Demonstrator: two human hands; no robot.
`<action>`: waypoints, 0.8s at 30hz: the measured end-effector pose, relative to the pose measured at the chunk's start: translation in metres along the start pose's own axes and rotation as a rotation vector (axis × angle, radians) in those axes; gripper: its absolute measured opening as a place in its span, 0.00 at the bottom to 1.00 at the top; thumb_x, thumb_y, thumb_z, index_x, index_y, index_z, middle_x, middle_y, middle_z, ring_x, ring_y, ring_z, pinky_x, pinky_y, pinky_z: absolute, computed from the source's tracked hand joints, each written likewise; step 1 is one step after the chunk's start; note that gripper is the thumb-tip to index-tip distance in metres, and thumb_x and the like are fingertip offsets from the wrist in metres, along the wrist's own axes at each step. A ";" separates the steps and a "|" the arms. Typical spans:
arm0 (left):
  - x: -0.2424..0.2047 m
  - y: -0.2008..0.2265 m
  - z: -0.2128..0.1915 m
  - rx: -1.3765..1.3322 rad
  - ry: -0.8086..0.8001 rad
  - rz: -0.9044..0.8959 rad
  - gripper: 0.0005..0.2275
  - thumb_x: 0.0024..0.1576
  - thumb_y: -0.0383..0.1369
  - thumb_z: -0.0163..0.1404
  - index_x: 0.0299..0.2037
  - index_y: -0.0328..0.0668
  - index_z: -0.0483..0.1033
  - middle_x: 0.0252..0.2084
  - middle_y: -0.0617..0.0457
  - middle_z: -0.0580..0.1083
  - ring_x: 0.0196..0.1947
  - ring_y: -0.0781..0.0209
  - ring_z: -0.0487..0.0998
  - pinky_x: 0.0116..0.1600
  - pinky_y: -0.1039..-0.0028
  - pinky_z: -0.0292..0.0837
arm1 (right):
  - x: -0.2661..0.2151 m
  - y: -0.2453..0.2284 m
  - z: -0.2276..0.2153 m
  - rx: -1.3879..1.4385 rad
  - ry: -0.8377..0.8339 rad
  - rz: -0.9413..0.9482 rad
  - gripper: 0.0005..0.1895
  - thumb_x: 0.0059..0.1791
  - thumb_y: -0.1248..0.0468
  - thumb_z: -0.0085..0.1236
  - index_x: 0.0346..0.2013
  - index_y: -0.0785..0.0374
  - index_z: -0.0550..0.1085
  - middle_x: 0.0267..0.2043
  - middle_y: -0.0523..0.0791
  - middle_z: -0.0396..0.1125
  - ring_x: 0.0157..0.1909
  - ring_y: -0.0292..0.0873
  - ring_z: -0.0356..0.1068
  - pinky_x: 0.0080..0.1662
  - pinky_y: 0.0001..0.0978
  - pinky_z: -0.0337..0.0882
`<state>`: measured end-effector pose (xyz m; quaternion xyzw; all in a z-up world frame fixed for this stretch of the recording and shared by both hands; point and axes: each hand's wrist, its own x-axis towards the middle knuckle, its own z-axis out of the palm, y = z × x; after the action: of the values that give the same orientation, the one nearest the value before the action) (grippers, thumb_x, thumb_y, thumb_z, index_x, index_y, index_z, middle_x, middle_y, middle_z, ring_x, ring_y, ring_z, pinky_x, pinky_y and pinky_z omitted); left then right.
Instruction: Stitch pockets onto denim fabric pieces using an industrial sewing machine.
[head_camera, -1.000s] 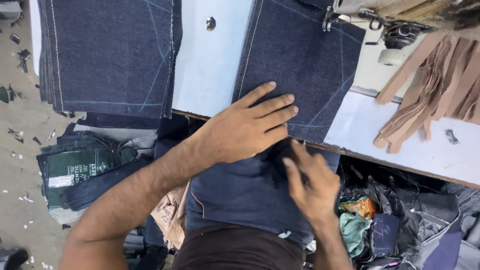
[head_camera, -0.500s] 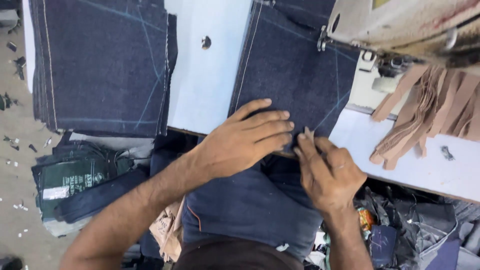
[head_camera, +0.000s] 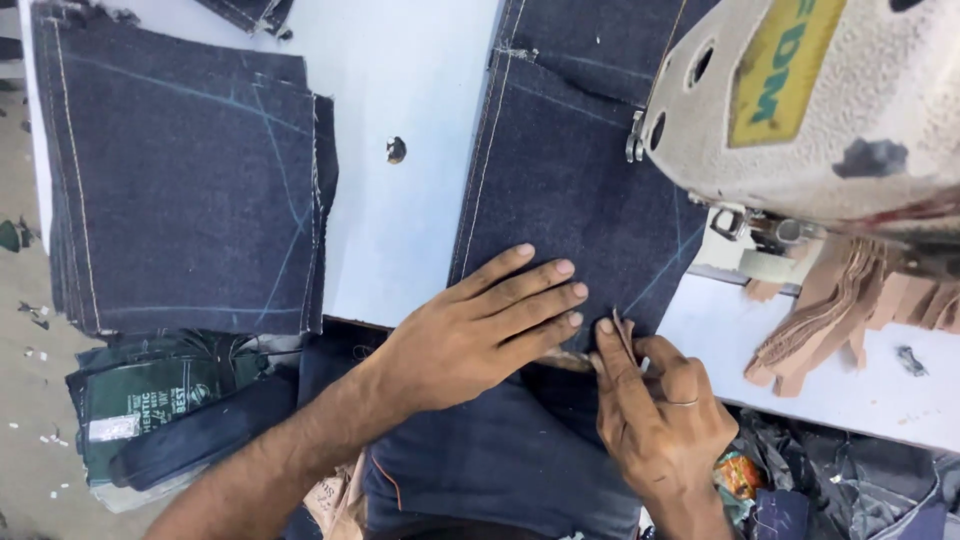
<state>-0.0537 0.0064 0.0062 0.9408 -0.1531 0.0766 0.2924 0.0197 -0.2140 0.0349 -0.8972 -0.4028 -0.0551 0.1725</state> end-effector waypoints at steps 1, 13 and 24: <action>0.002 -0.002 0.000 0.003 -0.003 -0.001 0.14 0.63 0.31 0.51 0.58 0.43 0.79 0.68 0.54 0.71 0.74 0.57 0.63 0.81 0.57 0.50 | 0.005 0.000 -0.002 -0.004 -0.013 0.003 0.17 0.46 0.68 0.72 0.50 0.57 0.83 0.42 0.44 0.70 0.32 0.39 0.67 0.31 0.31 0.70; 0.044 -0.045 -0.007 0.055 0.026 0.069 0.14 0.64 0.32 0.52 0.59 0.45 0.79 0.68 0.53 0.71 0.75 0.57 0.61 0.82 0.54 0.46 | 0.040 0.025 0.008 0.001 -0.004 -0.003 0.21 0.49 0.70 0.69 0.56 0.57 0.81 0.48 0.46 0.69 0.43 0.45 0.71 0.41 0.36 0.74; 0.085 -0.085 -0.020 0.052 0.044 0.126 0.12 0.63 0.35 0.57 0.55 0.44 0.81 0.65 0.50 0.72 0.73 0.56 0.64 0.81 0.52 0.46 | 0.091 0.037 0.009 -0.104 0.081 -0.080 0.16 0.50 0.68 0.66 0.53 0.58 0.82 0.48 0.47 0.73 0.44 0.45 0.77 0.48 0.41 0.76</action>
<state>0.0531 0.0631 -0.0026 0.9348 -0.2035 0.1193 0.2657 0.1077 -0.1697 0.0382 -0.8852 -0.4275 -0.1192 0.1393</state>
